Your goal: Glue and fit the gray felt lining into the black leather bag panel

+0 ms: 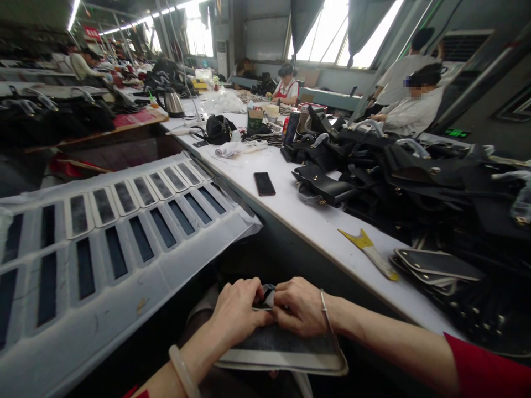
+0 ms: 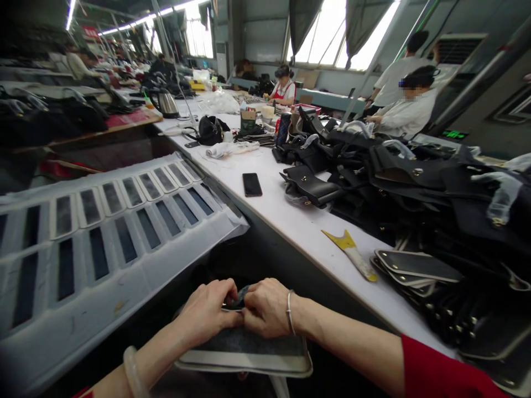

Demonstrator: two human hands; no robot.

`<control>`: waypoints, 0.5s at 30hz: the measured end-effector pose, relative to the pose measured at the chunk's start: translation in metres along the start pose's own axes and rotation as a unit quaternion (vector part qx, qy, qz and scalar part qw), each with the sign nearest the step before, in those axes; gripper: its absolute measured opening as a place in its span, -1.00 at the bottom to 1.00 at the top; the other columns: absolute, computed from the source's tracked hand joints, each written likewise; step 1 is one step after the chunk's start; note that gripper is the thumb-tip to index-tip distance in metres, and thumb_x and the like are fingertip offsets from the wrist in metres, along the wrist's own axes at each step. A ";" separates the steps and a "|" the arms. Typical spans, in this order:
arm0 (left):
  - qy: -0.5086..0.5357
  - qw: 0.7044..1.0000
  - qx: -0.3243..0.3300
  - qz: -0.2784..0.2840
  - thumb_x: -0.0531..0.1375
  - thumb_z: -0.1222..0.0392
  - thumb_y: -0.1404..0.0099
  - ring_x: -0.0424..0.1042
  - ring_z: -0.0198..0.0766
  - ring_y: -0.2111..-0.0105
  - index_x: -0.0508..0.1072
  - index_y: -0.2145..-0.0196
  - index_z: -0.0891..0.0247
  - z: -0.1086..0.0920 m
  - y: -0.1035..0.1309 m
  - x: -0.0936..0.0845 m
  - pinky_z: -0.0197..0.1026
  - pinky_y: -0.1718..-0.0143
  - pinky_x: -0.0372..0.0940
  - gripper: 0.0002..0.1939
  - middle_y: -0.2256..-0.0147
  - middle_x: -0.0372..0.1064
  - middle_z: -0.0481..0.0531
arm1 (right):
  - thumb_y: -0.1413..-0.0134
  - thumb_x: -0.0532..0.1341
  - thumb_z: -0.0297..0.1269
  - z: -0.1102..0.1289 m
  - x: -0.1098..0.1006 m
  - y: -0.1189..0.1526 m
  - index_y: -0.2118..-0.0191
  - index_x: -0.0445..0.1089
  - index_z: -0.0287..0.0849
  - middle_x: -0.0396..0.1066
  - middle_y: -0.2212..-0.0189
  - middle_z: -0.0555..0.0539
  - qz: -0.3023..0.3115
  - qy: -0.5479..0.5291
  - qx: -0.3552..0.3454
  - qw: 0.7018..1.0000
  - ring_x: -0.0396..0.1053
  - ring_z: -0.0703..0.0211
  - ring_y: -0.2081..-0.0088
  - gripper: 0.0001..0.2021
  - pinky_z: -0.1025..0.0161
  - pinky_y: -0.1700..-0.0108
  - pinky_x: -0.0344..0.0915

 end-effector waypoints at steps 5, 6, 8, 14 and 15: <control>-0.034 0.999 0.015 -0.030 0.28 0.03 -0.18 0.43 -0.08 0.17 0.41 0.23 0.16 0.003 0.008 0.000 -0.06 0.21 0.14 -0.76 0.24 0.49 -0.04 | -0.16 0.18 -0.26 0.003 0.000 -0.016 0.44 0.43 -0.21 0.50 0.43 -0.07 0.016 0.004 -0.006 1.000 0.35 0.24 0.53 -0.80 0.24 0.52 -0.01; -0.040 0.998 0.023 -0.030 0.28 0.05 -0.18 0.43 -0.08 0.17 0.41 0.22 0.16 0.002 0.009 0.000 -0.06 0.21 0.15 -0.76 0.24 0.49 -0.04 | -0.17 0.17 -0.26 0.003 0.002 -0.019 0.43 0.43 -0.22 0.51 0.42 -0.09 0.020 0.004 -0.012 1.000 0.36 0.23 0.52 -0.79 0.24 0.52 0.00; -0.053 0.998 0.036 -0.029 0.28 0.07 -0.20 0.43 -0.07 0.16 0.41 0.19 0.16 0.001 0.008 0.002 -0.06 0.21 0.16 -0.76 0.22 0.50 -0.04 | -0.19 0.18 -0.23 0.004 0.008 -0.024 0.42 0.43 -0.23 0.52 0.39 -0.11 0.028 0.003 -0.022 0.999 0.38 0.22 0.50 -0.78 0.23 0.51 0.02; -0.079 0.995 0.056 -0.023 0.34 -0.08 -0.16 0.44 -0.03 0.15 0.41 0.18 0.20 0.002 0.001 0.009 -0.06 0.21 0.21 -0.61 0.19 0.49 0.00 | -0.11 0.15 -0.38 -0.003 0.009 -0.024 0.33 0.44 -0.30 0.50 0.36 -0.18 0.020 -0.002 0.026 0.999 0.40 0.13 0.46 -0.87 0.21 0.48 0.04; -0.081 0.995 0.063 -0.020 0.35 -0.08 -0.16 0.44 -0.03 0.16 0.42 0.17 0.19 0.001 0.001 0.010 -0.06 0.22 0.21 -0.61 0.19 0.48 0.00 | -0.10 0.17 -0.38 -0.003 0.007 -0.023 0.35 0.44 -0.29 0.51 0.35 -0.17 0.023 -0.010 0.031 0.999 0.39 0.14 0.46 -0.88 0.21 0.47 0.04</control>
Point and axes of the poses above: each hand's wrist, its own y-axis away from the middle knuckle, its own x-axis out of the palm, z = x × y, the point moved 9 cm from there along -y, towards the middle knuckle
